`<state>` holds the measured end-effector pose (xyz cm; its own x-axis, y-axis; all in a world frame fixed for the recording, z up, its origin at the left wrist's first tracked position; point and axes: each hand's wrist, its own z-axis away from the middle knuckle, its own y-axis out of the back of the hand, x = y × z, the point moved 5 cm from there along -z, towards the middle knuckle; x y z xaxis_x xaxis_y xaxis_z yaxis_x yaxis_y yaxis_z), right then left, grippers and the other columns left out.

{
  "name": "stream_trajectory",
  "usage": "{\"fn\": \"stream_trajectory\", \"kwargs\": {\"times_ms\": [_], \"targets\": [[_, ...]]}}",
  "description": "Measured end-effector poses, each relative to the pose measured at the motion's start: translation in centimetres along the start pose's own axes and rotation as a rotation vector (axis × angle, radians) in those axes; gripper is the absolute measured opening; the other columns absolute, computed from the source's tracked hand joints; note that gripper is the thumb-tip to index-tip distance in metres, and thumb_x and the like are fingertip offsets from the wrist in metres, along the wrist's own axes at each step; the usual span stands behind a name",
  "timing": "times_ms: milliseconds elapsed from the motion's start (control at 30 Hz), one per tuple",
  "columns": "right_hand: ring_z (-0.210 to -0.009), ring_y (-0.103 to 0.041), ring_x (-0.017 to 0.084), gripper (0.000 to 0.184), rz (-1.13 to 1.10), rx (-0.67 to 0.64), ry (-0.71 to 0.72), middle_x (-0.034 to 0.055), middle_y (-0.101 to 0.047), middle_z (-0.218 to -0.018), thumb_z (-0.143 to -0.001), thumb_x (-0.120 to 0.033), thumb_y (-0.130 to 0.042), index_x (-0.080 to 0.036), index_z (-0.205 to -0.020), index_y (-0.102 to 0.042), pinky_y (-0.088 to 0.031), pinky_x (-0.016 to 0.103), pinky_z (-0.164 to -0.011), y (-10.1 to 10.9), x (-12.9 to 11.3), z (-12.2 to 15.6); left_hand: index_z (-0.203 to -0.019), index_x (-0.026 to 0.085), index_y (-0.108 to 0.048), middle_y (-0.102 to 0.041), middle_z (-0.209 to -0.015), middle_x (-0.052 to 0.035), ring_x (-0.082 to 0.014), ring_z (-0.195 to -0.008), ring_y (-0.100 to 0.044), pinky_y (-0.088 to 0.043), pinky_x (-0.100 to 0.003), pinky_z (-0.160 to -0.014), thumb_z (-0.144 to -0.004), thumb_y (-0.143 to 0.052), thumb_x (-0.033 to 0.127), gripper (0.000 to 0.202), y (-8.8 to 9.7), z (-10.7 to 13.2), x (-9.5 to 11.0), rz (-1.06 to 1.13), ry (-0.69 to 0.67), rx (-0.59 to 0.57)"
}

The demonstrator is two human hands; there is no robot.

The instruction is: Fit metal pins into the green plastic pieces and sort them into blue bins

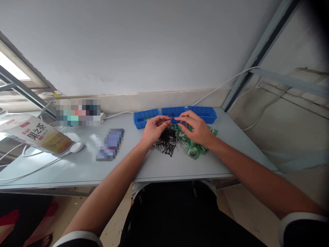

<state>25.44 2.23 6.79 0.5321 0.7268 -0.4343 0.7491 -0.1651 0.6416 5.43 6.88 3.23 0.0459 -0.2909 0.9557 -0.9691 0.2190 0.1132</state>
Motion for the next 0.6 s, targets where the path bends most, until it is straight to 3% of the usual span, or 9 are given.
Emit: {"fn": "stream_trajectory", "kwargs": {"times_ms": [233,400,600], "targets": [[-0.108,-0.067,0.028,0.027,0.004,-0.002,0.029,0.0128,-0.068,-0.128,-0.106,-0.027,-0.055,-0.026,-0.125,-0.073,-0.060,0.042,-0.082,-0.3,0.1,-0.1,-0.105,0.017,-0.075,-0.082,-0.105,-0.0093,-0.0210,-0.098,-0.077,-0.062,-0.039,-0.095,-0.086,-0.084,0.041,0.032,-0.7,0.2,-0.5,-0.087,-0.047,-0.067],[-0.091,-0.070,0.024,0.018,-0.018,-0.036,-0.030,0.0086,-0.076,-0.102,-0.103,-0.026,-0.060,-0.022,-0.107,-0.076,-0.057,0.038,-0.079,-1.1,0.7,-0.1,-0.115,0.019,-0.071,-0.083,-0.104,-0.0077,-0.0197,-0.090,-0.077,-0.060,-0.036,-0.085,-0.090,-0.080,0.040,0.034,-0.6,0.7,0.4,-0.214,-0.075,-0.022],[-0.075,-0.068,0.019,0.010,-0.050,-0.020,-0.157,0.0060,-0.078,-0.095,-0.096,-0.029,-0.070,-0.020,-0.097,-0.076,-0.054,0.032,-0.071,-1.8,1.3,0.0,-0.114,0.020,-0.071,-0.083,-0.102,-0.0069,-0.0205,-0.093,-0.077,-0.058,-0.034,-0.083,-0.092,-0.077,0.036,0.028,-0.8,0.9,1.6,-0.300,-0.164,-0.006]]}}
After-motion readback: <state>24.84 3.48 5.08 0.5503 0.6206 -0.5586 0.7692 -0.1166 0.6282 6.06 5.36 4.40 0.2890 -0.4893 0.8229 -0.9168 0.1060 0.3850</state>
